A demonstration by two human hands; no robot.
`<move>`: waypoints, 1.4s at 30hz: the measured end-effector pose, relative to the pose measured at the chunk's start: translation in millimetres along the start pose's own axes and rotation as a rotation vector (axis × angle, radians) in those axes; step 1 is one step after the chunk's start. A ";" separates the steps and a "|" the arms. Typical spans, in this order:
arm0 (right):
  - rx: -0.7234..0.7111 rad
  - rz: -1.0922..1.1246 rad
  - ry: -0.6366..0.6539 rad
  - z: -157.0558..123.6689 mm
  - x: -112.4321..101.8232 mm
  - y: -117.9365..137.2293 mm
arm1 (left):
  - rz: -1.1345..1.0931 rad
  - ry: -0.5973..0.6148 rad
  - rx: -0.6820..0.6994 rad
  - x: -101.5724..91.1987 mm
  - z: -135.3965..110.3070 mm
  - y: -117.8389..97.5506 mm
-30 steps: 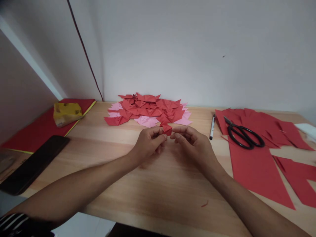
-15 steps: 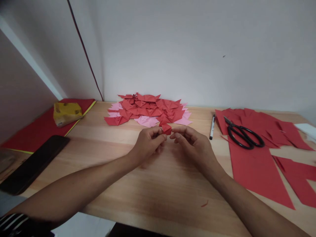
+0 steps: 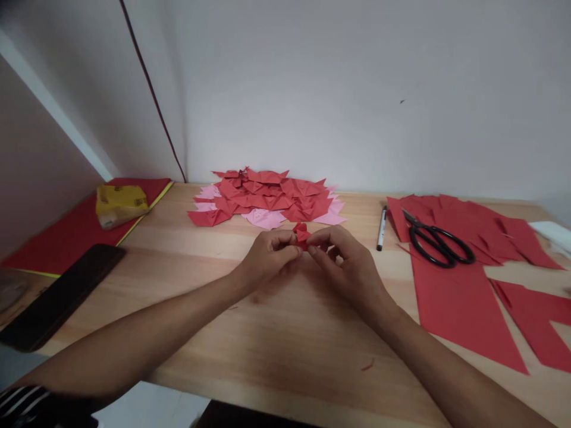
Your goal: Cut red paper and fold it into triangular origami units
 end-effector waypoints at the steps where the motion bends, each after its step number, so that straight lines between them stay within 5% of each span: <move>1: -0.011 -0.012 0.000 -0.4 -0.3 2.3 | -0.027 0.011 -0.002 0.7 0.8 1.0; 12: -0.065 -0.033 0.015 -1.5 2.8 13.8 | -0.361 0.015 0.063 3.7 3.8 0.7; 19: -0.033 -0.116 0.067 -0.3 4.4 11.7 | -0.172 0.004 0.029 -0.5 3.2 2.9; 28: -0.112 -0.202 0.201 3.1 11.0 23.8 | -0.196 0.088 -0.135 8.2 3.8 15.0; 35: 0.026 -0.215 0.063 1.0 4.3 9.4 | -0.330 0.000 -0.163 8.3 0.2 18.5; 42: -0.029 -0.279 0.005 -1.3 3.3 21.3 | -0.367 -0.032 -0.196 10.4 -2.5 20.7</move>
Point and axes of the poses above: each hand's wrist, its own z-axis towards the middle knuckle, its own x-axis out of the palm, y = z × x, the point moved 10 cm from there along z, towards the middle knuckle, and after that the axes turned 15 degrees about y, right-handed, at the moved point
